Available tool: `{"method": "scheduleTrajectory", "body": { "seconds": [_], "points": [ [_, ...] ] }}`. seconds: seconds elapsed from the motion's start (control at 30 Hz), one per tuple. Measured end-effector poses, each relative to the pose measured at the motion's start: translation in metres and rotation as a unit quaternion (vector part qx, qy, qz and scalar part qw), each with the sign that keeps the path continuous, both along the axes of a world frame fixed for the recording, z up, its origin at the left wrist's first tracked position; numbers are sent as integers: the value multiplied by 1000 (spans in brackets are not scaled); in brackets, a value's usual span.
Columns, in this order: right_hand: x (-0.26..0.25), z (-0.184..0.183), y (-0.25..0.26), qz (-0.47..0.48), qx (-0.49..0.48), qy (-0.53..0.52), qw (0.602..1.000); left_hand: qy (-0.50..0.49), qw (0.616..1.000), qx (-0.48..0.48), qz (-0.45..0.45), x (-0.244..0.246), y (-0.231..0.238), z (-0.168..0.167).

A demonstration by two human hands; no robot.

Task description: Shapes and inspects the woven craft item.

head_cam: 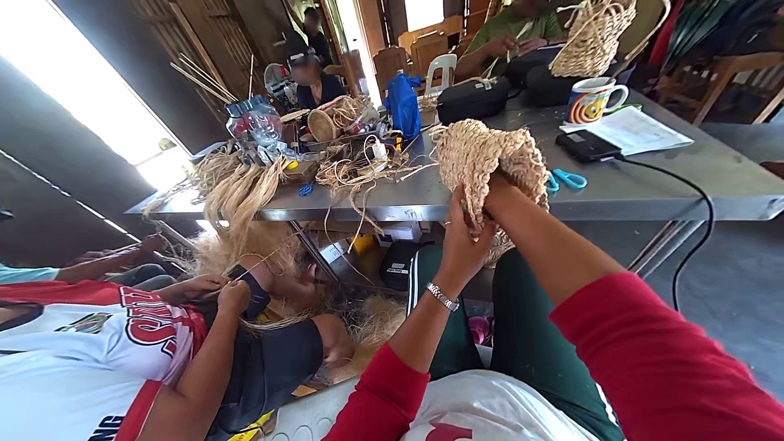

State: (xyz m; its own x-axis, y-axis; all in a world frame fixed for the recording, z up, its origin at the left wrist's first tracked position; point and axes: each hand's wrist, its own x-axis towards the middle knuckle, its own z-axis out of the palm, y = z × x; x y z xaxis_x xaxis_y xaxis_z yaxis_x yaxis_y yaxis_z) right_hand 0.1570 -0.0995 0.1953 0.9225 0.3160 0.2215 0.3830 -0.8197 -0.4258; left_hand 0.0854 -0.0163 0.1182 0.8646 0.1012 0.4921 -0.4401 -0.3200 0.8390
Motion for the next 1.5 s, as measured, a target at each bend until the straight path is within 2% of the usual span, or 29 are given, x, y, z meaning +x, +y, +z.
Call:
{"method": "scheduleTrajectory", "body": {
  "seconds": [0.83, 1.23, 1.4, 1.5],
  "points": [
    [9, -5, 3, -19, -1, -1, 1000, 104, 992, -47, -57, -6, -7, -4],
    [-3, 3, 2, -19, -12, 16, 1000, 107, 991, -46, -71, -5, -5, -7],
    [1, 0, 2, -4, -6, 8, 1000, 62, 997, -40, -3, -9, -5, -6],
    [-4, -2, 0, 2, 24, -10, 1000, -42, 997, -53, 29, -13, -1, 2]
  ]
}}
